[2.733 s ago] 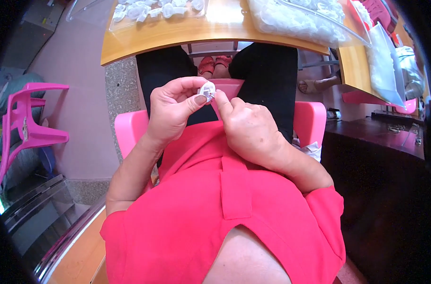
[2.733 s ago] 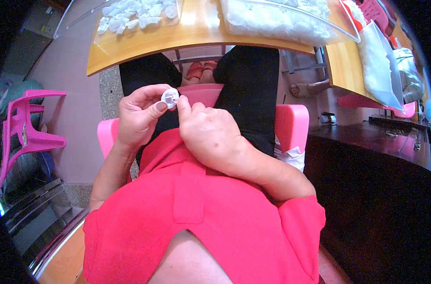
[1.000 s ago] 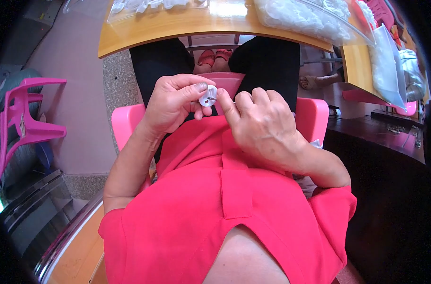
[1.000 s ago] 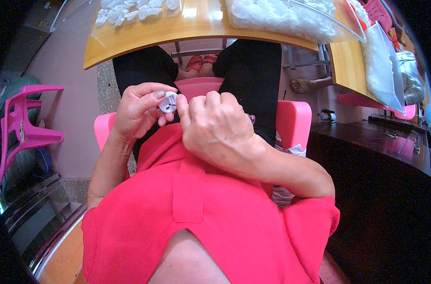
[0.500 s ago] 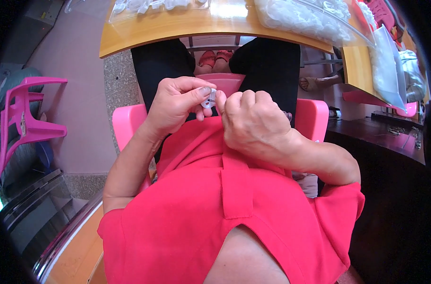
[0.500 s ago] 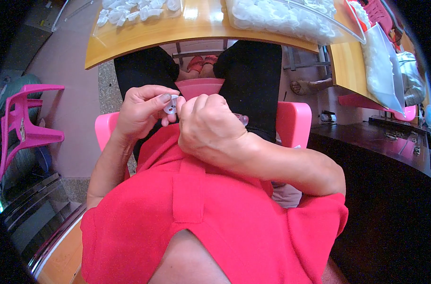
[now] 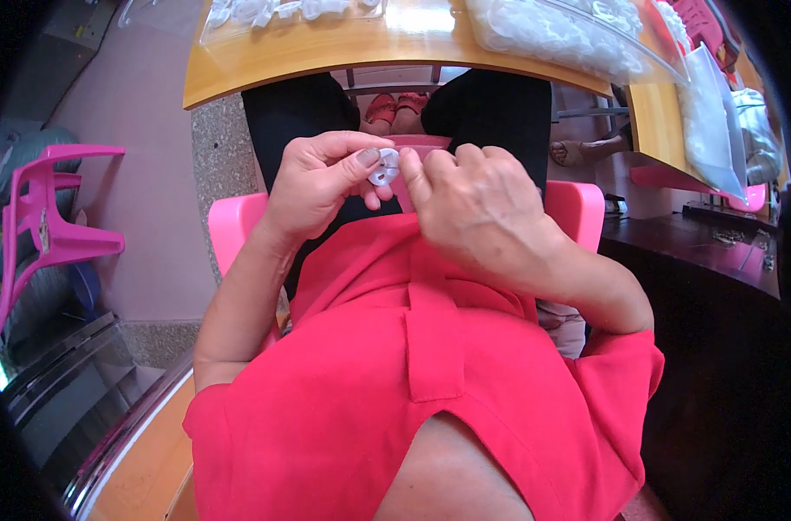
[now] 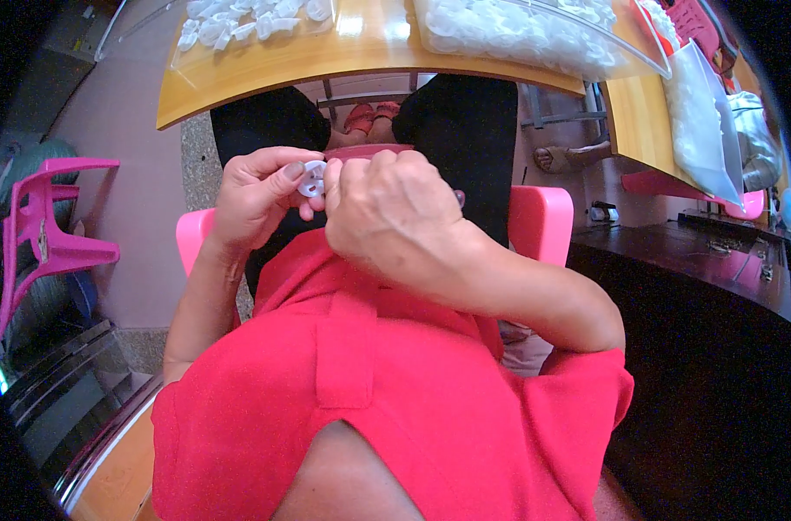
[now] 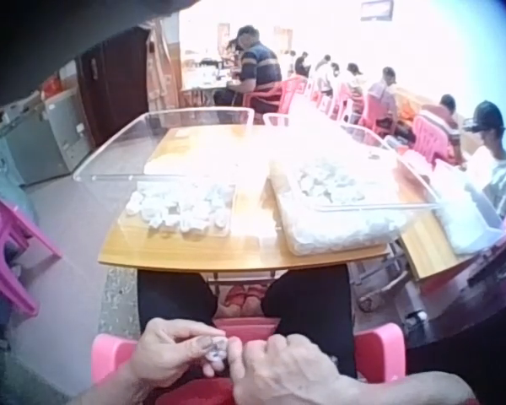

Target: The person assembles small white plastic battery components by hand at a workshop table.

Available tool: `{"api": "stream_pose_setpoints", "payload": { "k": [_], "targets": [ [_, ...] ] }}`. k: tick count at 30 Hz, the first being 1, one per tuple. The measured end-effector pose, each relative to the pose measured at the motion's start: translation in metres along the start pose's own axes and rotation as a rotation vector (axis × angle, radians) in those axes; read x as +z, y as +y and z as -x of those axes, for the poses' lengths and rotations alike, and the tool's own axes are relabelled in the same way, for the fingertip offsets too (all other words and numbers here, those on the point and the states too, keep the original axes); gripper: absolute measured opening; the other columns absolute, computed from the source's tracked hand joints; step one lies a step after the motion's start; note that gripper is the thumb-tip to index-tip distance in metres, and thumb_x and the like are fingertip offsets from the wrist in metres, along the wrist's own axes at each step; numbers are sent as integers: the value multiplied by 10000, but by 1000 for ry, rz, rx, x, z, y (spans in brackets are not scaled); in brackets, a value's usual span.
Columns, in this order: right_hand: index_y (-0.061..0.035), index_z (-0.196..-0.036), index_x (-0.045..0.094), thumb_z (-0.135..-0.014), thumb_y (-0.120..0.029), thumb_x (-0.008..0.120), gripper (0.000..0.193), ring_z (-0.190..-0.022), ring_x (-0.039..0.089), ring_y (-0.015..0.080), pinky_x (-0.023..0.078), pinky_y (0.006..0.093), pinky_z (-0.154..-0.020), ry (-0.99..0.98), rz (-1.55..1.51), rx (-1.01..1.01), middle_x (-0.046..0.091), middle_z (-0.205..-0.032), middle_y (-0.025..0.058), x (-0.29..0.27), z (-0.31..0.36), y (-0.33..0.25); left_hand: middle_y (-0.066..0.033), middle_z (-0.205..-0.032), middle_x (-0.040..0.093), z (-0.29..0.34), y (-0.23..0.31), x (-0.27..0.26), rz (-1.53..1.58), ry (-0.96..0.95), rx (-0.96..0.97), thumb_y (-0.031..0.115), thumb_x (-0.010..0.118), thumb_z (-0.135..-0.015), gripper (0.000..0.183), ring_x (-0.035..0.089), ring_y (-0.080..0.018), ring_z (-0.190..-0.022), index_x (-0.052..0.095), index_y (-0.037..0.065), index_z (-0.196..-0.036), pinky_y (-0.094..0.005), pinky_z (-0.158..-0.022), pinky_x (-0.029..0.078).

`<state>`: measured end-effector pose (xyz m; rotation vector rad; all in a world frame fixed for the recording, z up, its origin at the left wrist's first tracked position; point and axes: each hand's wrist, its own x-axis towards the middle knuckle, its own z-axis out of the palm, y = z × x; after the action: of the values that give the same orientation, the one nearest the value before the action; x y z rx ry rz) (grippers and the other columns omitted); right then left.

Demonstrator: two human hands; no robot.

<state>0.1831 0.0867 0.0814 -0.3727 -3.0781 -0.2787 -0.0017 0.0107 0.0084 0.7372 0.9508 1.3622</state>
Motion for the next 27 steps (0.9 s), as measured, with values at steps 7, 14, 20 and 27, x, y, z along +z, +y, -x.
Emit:
{"api": "stream_pose_setpoints", "payload": {
  "k": [7,14,20,27],
  "targets": [
    [20,-1104,632,-797,-125,585,343,-627,539,170,429,303,-533,44,-43,20,539,-703,45,-3,5,-4,-158,-917,663,3,3,-3,65,-59,-2,67,557,-927,226,660,-201,-731,618,-63,-1102,-269,-591,543],
    [30,-1085,633,-808,-120,584,319,-616,536,166,416,293,-521,9,40,-31,543,-699,47,-3,5,-6,-160,-914,662,5,-1,-2,-28,-39,-7,72,558,-929,223,658,-192,-734,619,-70,-1090,-271,-597,545],
    [40,-1153,562,-753,-60,570,412,-655,600,229,488,353,-576,-8,-295,155,552,-717,102,-10,9,5,-166,-924,654,2,3,-1,175,-21,-5,79,509,-953,235,668,-218,-757,589,-71,-1115,-279,-622,554],
    [43,-1134,592,-745,-84,591,409,-641,586,190,477,310,-552,67,-142,162,538,-704,66,-4,13,-5,-187,-970,647,1,2,-2,225,-38,-3,80,477,-966,254,676,-252,-779,559,-79,-1146,-309,-645,567]
  ]
}}
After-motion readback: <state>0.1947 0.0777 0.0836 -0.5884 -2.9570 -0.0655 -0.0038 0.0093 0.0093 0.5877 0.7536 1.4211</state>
